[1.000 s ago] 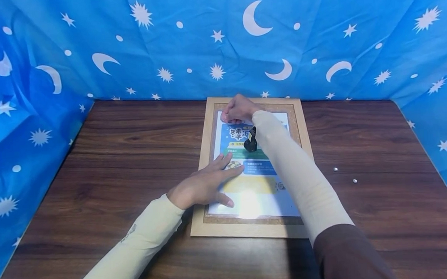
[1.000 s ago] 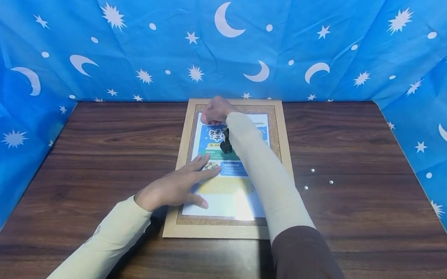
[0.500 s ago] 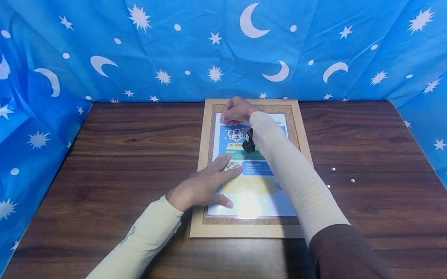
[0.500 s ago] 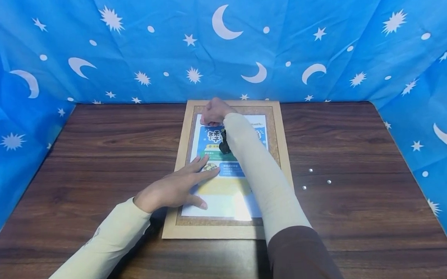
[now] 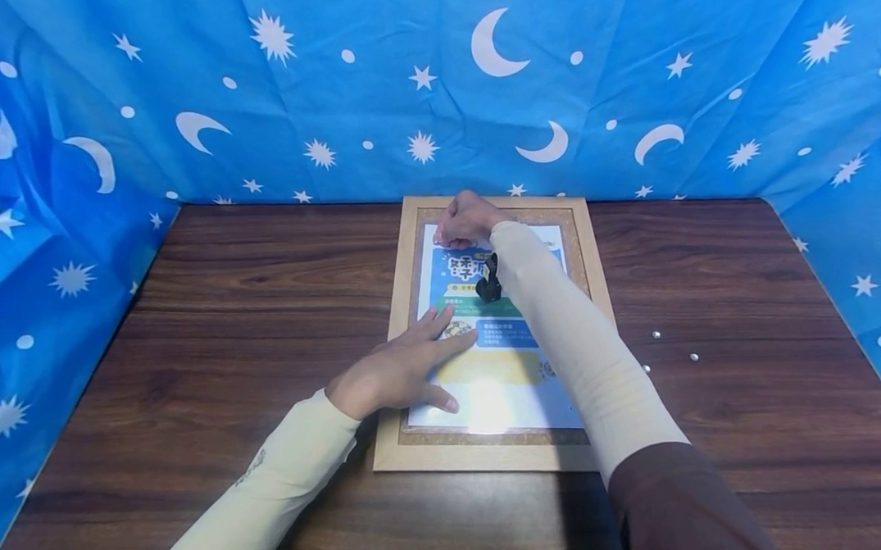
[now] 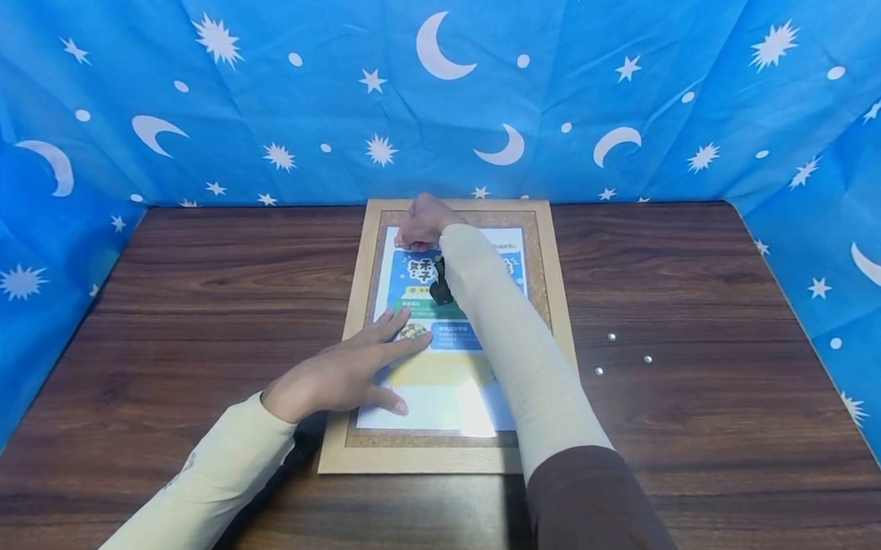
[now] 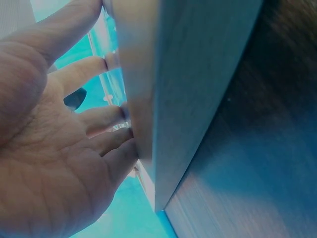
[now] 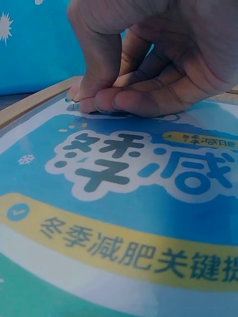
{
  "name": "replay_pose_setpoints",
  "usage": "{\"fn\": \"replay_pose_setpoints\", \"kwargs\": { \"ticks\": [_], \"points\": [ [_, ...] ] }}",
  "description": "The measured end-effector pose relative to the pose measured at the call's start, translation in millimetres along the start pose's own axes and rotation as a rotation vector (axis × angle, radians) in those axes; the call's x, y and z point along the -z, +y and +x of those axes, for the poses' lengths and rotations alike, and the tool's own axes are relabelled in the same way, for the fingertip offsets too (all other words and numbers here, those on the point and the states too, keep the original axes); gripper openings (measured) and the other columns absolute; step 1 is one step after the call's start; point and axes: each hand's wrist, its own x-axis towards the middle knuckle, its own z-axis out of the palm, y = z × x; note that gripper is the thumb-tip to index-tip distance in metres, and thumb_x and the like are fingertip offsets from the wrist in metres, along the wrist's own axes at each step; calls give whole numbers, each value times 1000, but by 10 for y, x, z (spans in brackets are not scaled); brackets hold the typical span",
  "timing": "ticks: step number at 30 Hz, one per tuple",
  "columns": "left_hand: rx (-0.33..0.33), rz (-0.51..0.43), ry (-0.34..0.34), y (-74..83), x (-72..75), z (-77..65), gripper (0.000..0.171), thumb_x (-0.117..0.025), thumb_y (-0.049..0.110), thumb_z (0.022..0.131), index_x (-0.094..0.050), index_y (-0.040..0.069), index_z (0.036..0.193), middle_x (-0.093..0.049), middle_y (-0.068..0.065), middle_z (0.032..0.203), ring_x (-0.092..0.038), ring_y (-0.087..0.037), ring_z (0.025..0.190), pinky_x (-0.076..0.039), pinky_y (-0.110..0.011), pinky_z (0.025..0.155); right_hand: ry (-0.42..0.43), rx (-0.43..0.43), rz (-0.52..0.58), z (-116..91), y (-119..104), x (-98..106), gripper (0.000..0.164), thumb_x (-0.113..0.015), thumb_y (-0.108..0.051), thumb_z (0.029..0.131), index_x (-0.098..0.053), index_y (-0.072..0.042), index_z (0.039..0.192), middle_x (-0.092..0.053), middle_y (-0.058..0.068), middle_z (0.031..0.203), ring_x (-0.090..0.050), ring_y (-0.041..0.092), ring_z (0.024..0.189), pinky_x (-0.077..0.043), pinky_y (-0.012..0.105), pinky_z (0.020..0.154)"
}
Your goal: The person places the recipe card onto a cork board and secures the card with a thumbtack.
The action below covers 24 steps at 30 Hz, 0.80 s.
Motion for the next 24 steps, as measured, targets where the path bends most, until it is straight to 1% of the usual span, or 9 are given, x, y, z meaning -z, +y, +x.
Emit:
{"fn": "replay_pose_setpoints", "kwargs": {
  "ticks": [4, 6, 11, 14, 20, 24],
  "points": [
    [-2, 0, 5, 1, -3, -4, 88, -79, 39, 86, -32, 27, 160, 3, -10, 169, 8, -31, 155, -15, -58, 121, 5, -9, -11, 20, -4, -3, 6, -71, -5, 91, -71, 0, 94, -68, 11, 87, -60, 18, 74, -51, 25, 64],
    [-4, -1, 6, 5, -3, -7, 88, -79, 39, 86, -32, 27, 160, 2, -10, 169, 7, -31, 155, -15, -58, 121, 12, -19, -24, 28, -6, -3, 7, -72, -7, 92, -69, -2, 90, -66, 10, 84, -59, 17, 72, -50, 24, 63],
    [-11, 1, 8, 11, -3, -12, 88, -80, 39, 86, -33, 26, 160, 1, -10, 170, 7, -31, 155, -16, -59, 121, 45, -48, -65, 54, -13, -22, 22, -73, -10, 90, -59, -7, 73, -61, 5, 71, -55, 15, 62, -45, 22, 55],
    [-18, 2, 13, 8, -7, -13, 88, -80, 38, 87, -33, 26, 160, 1, -11, 170, 7, -31, 155, -16, -59, 121, 66, -61, -87, 73, -25, -41, 28, -74, -8, 87, -55, -9, 67, -58, 4, 64, -53, 14, 57, -42, 21, 51],
    [-15, -4, 18, 6, -12, -18, 88, -80, 39, 86, -33, 26, 160, 0, -10, 170, 7, -30, 155, -17, -60, 121, 86, -101, -139, 107, -82, -84, 31, -70, -6, 87, -53, -10, 62, -56, 4, 61, -50, 14, 52, -38, 23, 46],
    [-16, -4, 18, 5, -10, -13, 87, -79, 39, 87, -33, 27, 160, 0, -10, 170, 7, -30, 155, -17, -60, 120, 97, -94, -146, 104, -79, -80, 34, -69, -7, 88, -50, -10, 60, -54, 4, 59, -49, 14, 51, -38, 24, 46]
  ]
}}
